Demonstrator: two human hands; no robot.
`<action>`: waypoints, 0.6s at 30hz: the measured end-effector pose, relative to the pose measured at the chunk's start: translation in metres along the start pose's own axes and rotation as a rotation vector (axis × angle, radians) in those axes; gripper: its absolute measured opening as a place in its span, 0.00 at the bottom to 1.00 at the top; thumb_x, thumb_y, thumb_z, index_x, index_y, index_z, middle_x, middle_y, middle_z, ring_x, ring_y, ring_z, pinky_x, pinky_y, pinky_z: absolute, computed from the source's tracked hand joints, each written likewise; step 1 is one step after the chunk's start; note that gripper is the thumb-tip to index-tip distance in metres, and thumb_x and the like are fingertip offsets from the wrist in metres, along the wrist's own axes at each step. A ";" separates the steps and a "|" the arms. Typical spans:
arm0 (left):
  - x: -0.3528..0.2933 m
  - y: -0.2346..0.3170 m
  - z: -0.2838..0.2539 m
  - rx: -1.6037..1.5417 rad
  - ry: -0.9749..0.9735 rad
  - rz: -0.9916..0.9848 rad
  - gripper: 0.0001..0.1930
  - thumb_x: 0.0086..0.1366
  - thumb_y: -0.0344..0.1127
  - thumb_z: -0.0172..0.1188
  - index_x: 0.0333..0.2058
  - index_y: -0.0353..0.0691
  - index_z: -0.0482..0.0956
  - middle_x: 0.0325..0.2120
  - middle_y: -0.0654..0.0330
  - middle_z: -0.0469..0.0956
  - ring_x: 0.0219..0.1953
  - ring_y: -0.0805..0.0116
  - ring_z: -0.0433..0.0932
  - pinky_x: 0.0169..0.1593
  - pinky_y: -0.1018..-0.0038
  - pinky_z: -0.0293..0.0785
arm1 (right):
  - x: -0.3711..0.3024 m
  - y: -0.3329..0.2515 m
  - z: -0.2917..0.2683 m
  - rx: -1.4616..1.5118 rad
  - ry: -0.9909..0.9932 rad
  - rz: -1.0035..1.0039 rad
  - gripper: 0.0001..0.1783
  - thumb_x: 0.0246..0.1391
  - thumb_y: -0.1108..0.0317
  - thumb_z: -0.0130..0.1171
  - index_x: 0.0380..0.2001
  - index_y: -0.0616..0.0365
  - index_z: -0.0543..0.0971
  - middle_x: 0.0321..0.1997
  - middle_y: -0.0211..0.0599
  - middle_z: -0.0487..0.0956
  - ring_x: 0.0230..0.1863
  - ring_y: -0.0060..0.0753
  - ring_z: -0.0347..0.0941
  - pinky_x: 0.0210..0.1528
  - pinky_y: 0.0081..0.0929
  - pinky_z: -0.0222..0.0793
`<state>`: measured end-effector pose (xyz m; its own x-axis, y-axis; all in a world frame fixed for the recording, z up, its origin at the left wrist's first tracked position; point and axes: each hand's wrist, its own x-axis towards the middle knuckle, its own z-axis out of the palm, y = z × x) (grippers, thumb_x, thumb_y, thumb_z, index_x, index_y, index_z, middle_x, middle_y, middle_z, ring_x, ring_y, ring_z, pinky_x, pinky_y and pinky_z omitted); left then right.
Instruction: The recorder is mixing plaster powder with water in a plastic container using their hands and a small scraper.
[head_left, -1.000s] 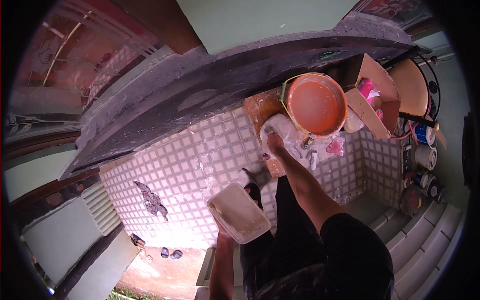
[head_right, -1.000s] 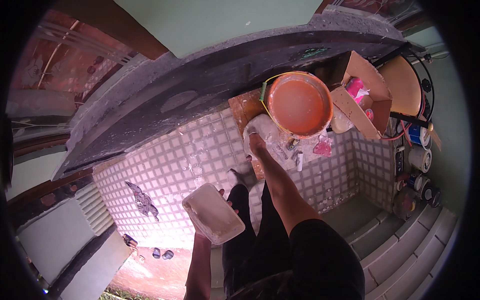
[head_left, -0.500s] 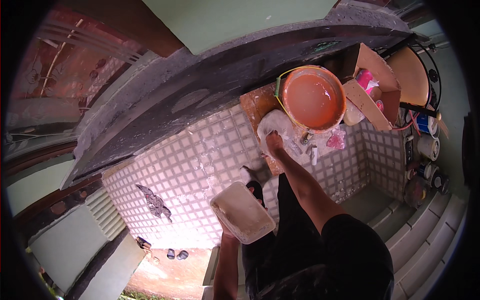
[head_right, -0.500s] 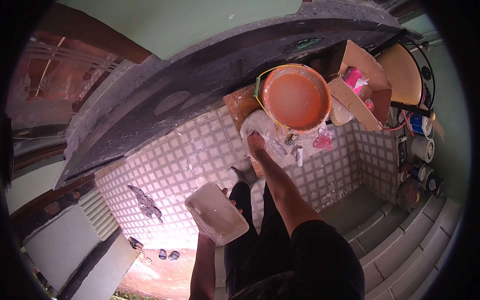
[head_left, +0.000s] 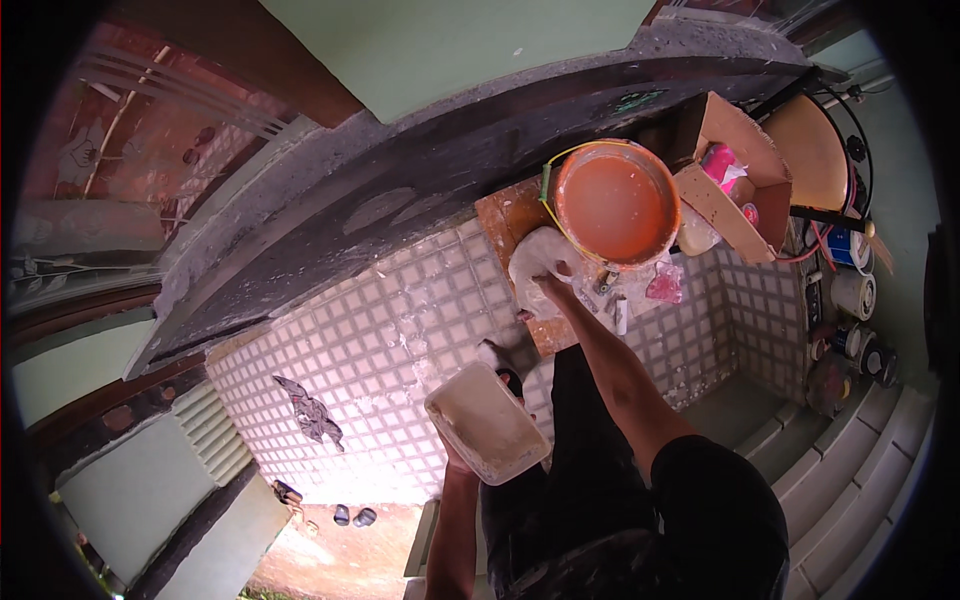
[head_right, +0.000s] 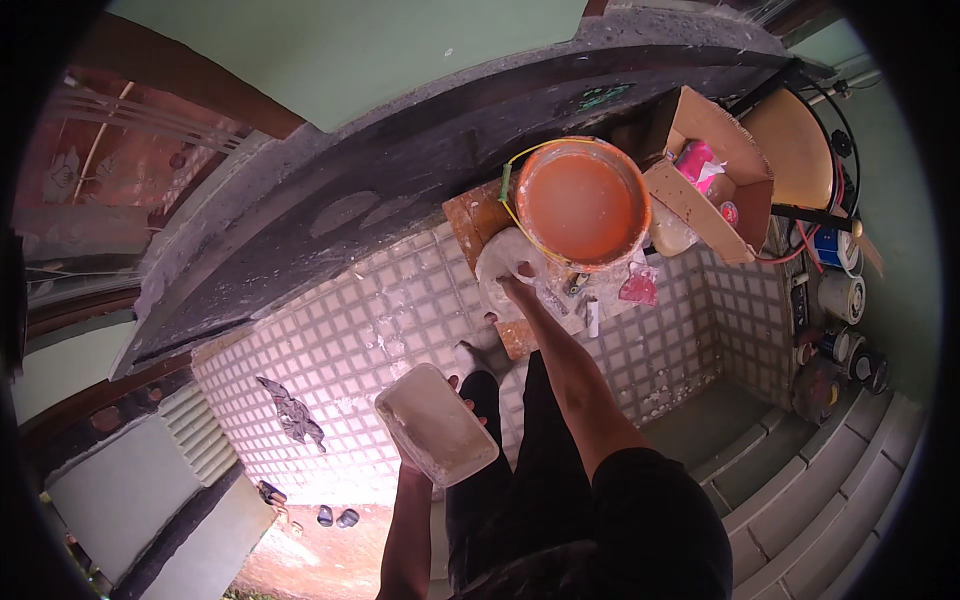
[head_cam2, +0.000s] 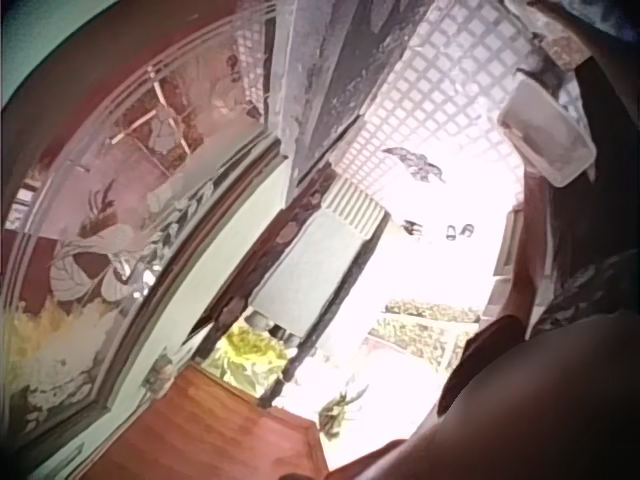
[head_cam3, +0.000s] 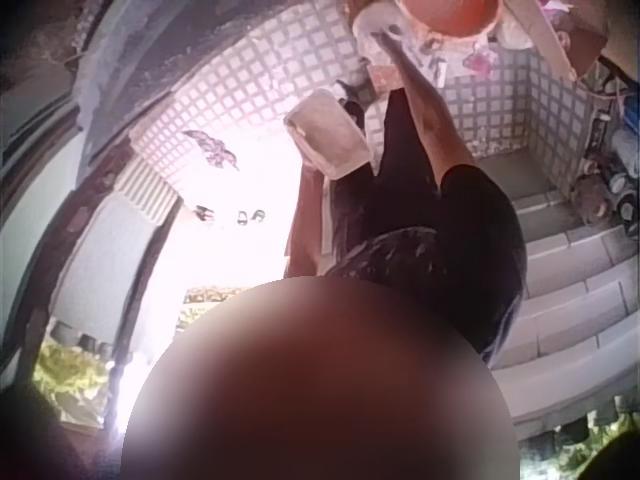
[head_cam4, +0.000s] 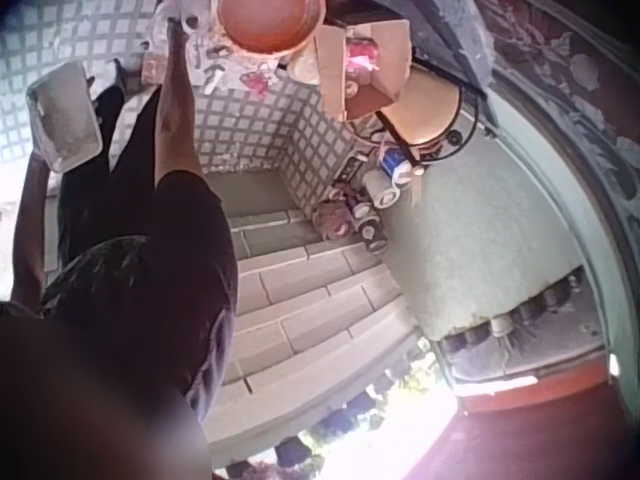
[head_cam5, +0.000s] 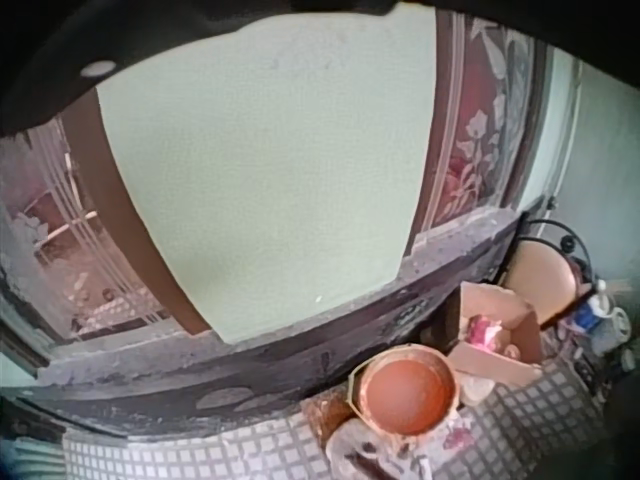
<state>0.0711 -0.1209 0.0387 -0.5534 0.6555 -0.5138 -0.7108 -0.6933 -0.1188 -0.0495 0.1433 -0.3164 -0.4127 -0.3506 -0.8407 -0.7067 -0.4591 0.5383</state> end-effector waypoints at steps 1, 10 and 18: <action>0.001 0.000 0.007 -0.003 -0.007 -0.020 0.45 0.57 0.68 0.48 0.65 0.47 0.48 0.64 0.56 0.52 0.57 0.40 0.63 0.59 0.33 0.51 | -0.002 0.000 0.004 -0.187 0.001 -0.086 0.30 0.63 0.54 0.40 0.62 0.60 0.58 0.65 0.39 0.61 0.66 0.36 0.53 0.69 0.32 0.41; 0.017 -0.006 -0.002 0.044 -0.027 0.209 0.42 0.60 0.69 0.41 0.65 0.48 0.50 0.64 0.54 0.54 0.55 0.40 0.67 0.54 0.36 0.61 | -0.088 0.029 -0.016 -2.608 0.019 -1.095 0.27 0.52 0.48 0.58 0.49 0.57 0.76 0.30 0.39 0.79 0.27 0.30 0.74 0.27 0.30 0.69; 0.044 -0.009 0.037 0.093 -0.058 0.199 0.41 0.60 0.70 0.38 0.62 0.45 0.55 0.59 0.54 0.61 0.52 0.46 0.70 0.54 0.44 0.66 | -0.186 0.063 -0.002 -2.102 -0.338 -0.807 0.12 0.53 0.70 0.59 0.43 0.53 0.75 0.28 0.24 0.74 0.19 0.14 0.65 0.15 0.16 0.59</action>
<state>0.0377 -0.0749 0.0487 -0.7088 0.5266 -0.4693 -0.6208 -0.7816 0.0605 -0.0156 0.1780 -0.1261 -0.6559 0.2875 -0.6979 0.5823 -0.3957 -0.7102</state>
